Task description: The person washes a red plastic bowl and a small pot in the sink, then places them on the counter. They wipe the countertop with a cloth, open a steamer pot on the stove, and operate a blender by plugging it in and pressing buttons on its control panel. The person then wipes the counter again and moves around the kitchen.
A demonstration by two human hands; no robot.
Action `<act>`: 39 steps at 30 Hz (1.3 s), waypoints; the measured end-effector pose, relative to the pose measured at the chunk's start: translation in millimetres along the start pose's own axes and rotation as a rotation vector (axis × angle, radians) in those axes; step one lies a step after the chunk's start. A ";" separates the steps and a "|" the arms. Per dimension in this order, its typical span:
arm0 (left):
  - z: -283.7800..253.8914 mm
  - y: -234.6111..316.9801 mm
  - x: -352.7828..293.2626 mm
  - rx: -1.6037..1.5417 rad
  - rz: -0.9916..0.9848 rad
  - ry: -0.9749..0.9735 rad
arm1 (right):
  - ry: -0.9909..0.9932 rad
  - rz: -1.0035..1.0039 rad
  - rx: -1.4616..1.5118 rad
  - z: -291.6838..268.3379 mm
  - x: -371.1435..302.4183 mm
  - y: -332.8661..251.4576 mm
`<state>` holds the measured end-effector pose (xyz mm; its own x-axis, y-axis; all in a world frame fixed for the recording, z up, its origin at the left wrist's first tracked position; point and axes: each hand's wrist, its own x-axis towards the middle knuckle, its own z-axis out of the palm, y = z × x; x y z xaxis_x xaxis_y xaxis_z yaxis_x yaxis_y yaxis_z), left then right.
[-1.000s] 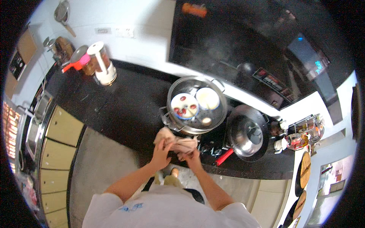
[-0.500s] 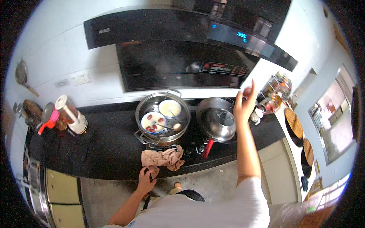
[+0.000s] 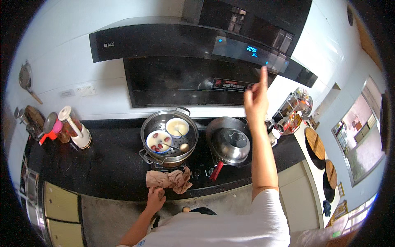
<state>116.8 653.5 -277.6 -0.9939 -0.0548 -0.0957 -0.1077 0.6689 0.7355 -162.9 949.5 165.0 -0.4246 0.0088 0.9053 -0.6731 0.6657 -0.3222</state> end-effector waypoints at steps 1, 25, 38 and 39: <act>1.2 3.9 -0.7 -0.033 -0.008 0.005 | -0.079 0.000 0.003 8.1 -7.9 -16.1; -5.7 58.5 -0.5 -0.200 -0.147 0.126 | -0.206 -0.078 0.075 46.9 -7.1 -58.9; -28.1 66.3 -40.2 -0.060 -0.309 0.164 | -0.394 -0.021 0.768 48.9 -170.5 -105.7; -31.0 60.7 -52.5 -0.069 -0.320 0.166 | -0.492 0.018 0.795 49.2 -191.7 -118.2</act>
<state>161.8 674.0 -207.1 -0.8995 -0.3763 -0.2221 -0.4093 0.5474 0.7300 -31.8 832.4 15.9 -0.5252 -0.4234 0.7382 -0.8035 -0.0390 -0.5940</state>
